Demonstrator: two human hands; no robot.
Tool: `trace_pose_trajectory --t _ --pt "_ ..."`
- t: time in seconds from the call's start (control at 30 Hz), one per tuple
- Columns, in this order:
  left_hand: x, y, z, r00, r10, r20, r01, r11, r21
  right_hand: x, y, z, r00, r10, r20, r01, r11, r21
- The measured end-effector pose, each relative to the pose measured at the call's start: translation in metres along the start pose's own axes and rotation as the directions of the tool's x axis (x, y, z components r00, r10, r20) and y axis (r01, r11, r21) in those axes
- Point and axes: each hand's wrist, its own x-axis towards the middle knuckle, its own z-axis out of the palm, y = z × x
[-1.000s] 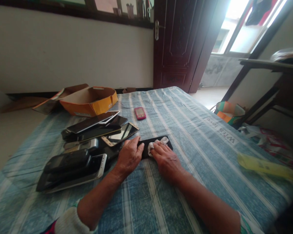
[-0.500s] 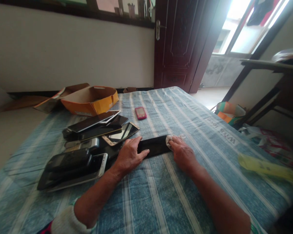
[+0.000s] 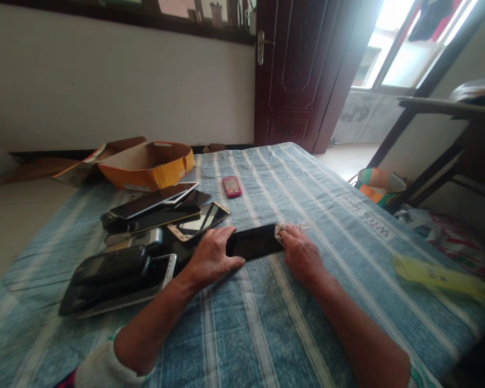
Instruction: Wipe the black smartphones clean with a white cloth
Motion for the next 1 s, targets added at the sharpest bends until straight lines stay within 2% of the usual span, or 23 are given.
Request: trace_pose_trajectory --t 0.13,0.33,0.53,0.63,0.8,1.0 --pt "-0.001 -0.001 0.002 0.998 0.040 -0.040 -0.038 0.999 0.026 0.000 -0.001 0.001 0.998 -0.038 -0.042 0.042 0.994 0.102" --pt "-0.005 -0.003 0.006 0.977 0.175 -0.124 -0.161 0.980 0.121 0.003 0.004 0.001 0.993 0.027 -0.111 0.000 0.971 0.239" --pt "-0.010 -0.001 0.009 0.929 0.322 -0.184 -0.284 0.937 0.205 0.008 0.007 0.001 0.960 0.087 -0.265 0.019 0.928 0.372" --pt "-0.015 0.001 0.012 0.897 0.385 -0.217 -0.330 0.910 0.252 0.011 0.006 -0.003 0.935 0.141 -0.324 0.043 0.865 0.500" --pt "-0.021 0.005 0.016 0.865 0.444 -0.234 -0.375 0.882 0.287 0.012 0.005 -0.012 0.924 0.285 -0.256 -0.041 0.738 0.674" --pt "-0.032 0.008 0.015 0.862 0.443 -0.245 -0.387 0.889 0.246 0.012 0.009 -0.015 0.932 0.273 -0.238 -0.033 0.719 0.694"
